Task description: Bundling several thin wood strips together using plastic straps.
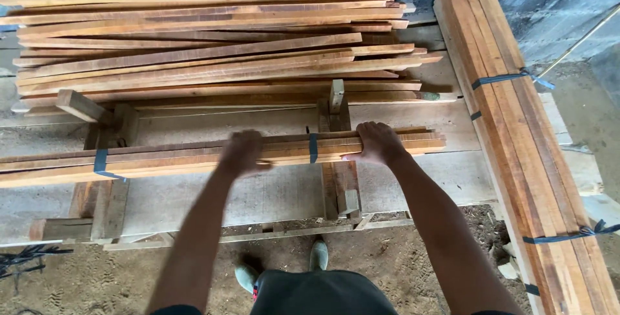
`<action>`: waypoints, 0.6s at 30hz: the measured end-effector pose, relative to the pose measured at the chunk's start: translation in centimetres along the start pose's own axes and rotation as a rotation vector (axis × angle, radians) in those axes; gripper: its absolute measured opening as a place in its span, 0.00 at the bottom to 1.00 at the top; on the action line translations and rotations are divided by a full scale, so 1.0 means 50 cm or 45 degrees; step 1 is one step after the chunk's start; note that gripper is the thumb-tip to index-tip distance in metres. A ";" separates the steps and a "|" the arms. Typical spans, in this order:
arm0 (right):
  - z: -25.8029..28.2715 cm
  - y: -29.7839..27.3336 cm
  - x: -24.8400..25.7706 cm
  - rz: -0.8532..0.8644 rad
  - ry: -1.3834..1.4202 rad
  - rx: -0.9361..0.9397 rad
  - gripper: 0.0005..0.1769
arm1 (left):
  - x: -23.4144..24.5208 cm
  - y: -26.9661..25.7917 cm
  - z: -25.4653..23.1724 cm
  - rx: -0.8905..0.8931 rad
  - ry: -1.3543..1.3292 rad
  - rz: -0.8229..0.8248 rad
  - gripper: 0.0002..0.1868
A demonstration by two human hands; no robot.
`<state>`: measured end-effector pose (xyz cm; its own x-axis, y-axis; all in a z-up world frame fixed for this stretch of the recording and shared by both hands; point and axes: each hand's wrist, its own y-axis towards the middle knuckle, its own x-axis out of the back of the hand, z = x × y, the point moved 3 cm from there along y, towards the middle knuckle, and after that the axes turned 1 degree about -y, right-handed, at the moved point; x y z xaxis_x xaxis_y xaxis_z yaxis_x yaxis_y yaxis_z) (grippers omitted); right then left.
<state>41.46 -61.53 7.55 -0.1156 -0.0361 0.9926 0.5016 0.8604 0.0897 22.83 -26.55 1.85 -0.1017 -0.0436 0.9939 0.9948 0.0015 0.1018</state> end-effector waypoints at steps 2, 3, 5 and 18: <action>-0.002 -0.002 -0.011 -0.072 -0.033 0.025 0.37 | 0.041 0.039 -0.097 -0.099 -0.235 -0.095 0.42; 0.004 0.001 -0.009 -0.071 -0.032 0.022 0.37 | 0.041 0.055 -0.118 -0.102 -0.235 -0.094 0.42; 0.008 -0.005 0.001 -0.201 -0.035 0.043 0.43 | 0.029 0.095 -0.170 -0.066 -0.115 0.052 0.50; -0.088 -0.036 -0.027 0.312 0.158 0.160 0.53 | 0.052 0.090 -0.158 -0.098 -0.108 0.121 0.47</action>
<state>44.50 -65.26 6.41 0.1054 0.1253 0.9865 0.3910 0.9069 -0.1570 27.07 -34.57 4.53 -0.0040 0.0379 0.9993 0.9972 -0.0750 0.0069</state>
